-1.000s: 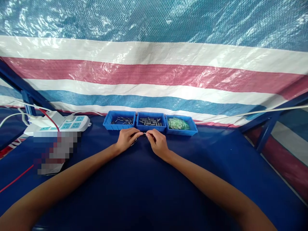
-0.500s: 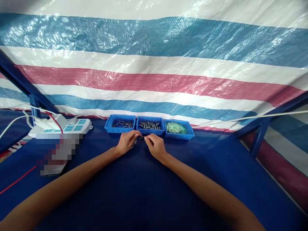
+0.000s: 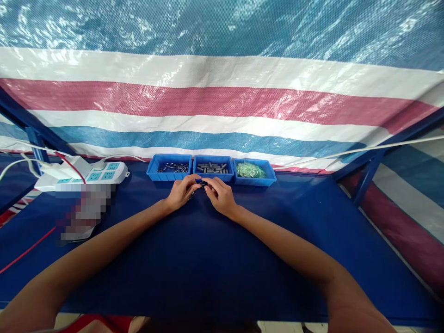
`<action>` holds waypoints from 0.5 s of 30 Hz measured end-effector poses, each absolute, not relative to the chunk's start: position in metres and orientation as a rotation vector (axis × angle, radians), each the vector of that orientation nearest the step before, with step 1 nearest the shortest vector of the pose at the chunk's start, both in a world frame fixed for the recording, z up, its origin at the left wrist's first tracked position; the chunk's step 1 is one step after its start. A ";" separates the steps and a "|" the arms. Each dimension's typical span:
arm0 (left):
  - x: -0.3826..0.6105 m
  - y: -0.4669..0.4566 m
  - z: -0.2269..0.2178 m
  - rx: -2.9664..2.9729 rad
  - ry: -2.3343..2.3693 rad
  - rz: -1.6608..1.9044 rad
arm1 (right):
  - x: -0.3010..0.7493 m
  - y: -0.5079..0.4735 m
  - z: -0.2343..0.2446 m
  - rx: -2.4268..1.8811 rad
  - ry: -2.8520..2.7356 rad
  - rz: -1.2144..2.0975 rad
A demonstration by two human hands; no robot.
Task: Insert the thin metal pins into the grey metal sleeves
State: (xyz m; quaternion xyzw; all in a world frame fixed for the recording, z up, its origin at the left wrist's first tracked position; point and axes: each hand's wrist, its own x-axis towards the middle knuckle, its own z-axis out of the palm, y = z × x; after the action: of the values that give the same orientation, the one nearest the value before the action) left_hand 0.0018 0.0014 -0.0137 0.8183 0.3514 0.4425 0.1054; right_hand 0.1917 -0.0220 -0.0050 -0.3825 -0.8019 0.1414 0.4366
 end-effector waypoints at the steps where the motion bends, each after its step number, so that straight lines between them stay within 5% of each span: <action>1: 0.002 0.002 -0.015 2.425 1.022 1.290 | 0.192 -0.022 -0.005 -0.942 -2.001 0.354; 15: 0.007 -0.004 0.001 2.469 1.022 1.372 | 0.193 -0.021 -0.005 -0.975 -1.880 0.403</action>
State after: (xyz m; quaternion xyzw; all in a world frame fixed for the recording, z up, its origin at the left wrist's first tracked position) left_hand 0.0071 -0.0039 0.0009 0.8199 0.3395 0.4557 0.0689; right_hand 0.1932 -0.0211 -0.0055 -0.3985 -0.7683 0.1647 0.4731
